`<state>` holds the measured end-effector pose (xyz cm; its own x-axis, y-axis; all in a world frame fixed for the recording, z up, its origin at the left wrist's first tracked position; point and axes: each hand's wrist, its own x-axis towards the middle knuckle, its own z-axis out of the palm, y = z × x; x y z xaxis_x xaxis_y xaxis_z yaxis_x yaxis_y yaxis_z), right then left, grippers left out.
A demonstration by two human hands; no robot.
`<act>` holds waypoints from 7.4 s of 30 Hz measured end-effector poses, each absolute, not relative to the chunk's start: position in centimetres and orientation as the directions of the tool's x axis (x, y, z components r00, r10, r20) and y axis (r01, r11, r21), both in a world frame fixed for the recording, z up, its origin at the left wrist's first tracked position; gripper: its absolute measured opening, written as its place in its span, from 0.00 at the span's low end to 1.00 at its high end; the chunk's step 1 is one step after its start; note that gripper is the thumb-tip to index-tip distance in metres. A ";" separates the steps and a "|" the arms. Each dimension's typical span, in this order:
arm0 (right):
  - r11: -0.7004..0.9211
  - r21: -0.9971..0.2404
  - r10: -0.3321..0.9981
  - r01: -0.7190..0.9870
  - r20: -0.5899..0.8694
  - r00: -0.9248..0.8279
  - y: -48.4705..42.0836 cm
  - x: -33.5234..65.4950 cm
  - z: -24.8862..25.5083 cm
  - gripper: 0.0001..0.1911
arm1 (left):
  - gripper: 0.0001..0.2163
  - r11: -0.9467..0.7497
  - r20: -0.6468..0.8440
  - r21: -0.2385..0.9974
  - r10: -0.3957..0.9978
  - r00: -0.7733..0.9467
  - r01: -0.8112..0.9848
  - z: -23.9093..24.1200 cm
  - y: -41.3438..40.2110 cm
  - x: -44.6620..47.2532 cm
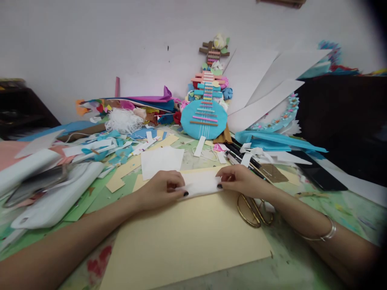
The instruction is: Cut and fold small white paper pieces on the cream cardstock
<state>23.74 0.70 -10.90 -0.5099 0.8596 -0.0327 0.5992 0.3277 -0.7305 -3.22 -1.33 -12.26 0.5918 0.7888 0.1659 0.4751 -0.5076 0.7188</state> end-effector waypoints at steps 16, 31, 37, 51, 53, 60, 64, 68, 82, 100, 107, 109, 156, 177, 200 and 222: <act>0.305 -0.662 0.945 0.685 0.123 -0.302 1.3 22.3 -12.6 0.09 | 0.08 -0.278 0.111 0.748 0.948 0.298 0.603 -12.9 0.4 -3.1; 0.344 -0.578 0.938 0.740 0.182 -0.295 1.7 22.0 -13.4 0.06 | 0.06 -0.161 -0.008 0.839 0.951 0.308 0.520 -12.9 1.0 -3.2; 0.333 -0.586 0.943 0.739 0.202 -0.265 1.9 21.9 -13.5 0.05 | 0.04 -0.162 -0.021 0.820 0.950 0.312 0.549 -12.8 0.9 -3.3; 0.343 -0.530 0.939 0.776 0.217 -0.267 1.8 21.8 -13.5 0.04 | 0.13 -0.379 0.158 0.650 0.915 0.371 0.658 -13.2 1.2 -3.1; 0.343 -0.518 0.939 0.784 0.215 -0.269 1.8 21.7 -13.4 0.04 | 0.10 -0.383 0.155 0.620 0.915 0.371 0.684 -13.0 1.2 -2.8; 0.332 -0.507 0.943 0.795 0.211 -0.259 1.9 21.7 -13.6 0.05 | 0.10 -0.263 -0.054 0.516 0.940 0.338 0.815 -11.5 2.5 -1.4; 0.344 -0.509 0.938 0.789 0.225 -0.263 1.9 21.8 -13.7 0.07 | 0.07 -0.208 -0.242 0.444 0.908 0.341 0.871 -10.3 3.5 -0.6; 0.351 -0.511 0.934 0.785 0.245 -0.259 1.8 21.8 -13.7 0.09 | 0.05 -0.224 -0.203 0.515 0.906 0.371 0.828 -9.9 3.5 0.1; 0.294 -0.928 0.919 0.230 0.208 -0.334 1.5 22.2 -13.1 0.12 | 0.06 -0.235 0.114 0.903 0.937 0.329 0.359 -10.3 0.9 -0.1; 0.277 -0.925 0.936 0.261 0.198 -0.291 1.0 22.2 -12.8 0.11 | 0.11 -0.105 0.041 0.935 0.981 0.188 0.340 -10.5 0.9 -0.5; 0.250 -0.940 0.912 0.232 0.149 -0.381 0.9 22.3 -12.2 0.14 | 0.12 -0.048 -0.040 0.947 0.964 0.264 0.317 -9.8 0.2 0.1; 0.231 -0.941 0.891 0.249 0.102 -0.443 0.6 22.1 -11.9 0.14 | 0.11 -0.050 -0.056 0.941 0.952 0.300 0.334 -9.7 -0.1 0.5; 0.476 -0.631 0.860 0.612 0.191 -0.473 1.6 22.0 -13.4 0.07 | 0.32 -0.649 0.069 0.260 0.751 0.657 0.715 -13.8 -6.0 1.1; 0.519 -0.650 0.833 0.555 0.239 -0.499 3.0 22.5 -15.3 0.11 | 0.32 -0.721 0.186 0.072 0.688 0.701 0.689 -13.7 -9.3 3.7; 0.540 -0.588 0.833 0.602 0.269 -0.484 1.7 22.1 -13.7 0.07 | 0.36 -0.688 0.196 0.168 0.725 0.660 0.706 -13.5 -10.6 4.3; 0.546 -0.542 0.836 0.639 0.305 -0.456 2.1 22.3 -14.9 0.11 | 0.42 -0.278 0.170 0.156 0.953 0.252 0.948 -14.7 -9.5 4.0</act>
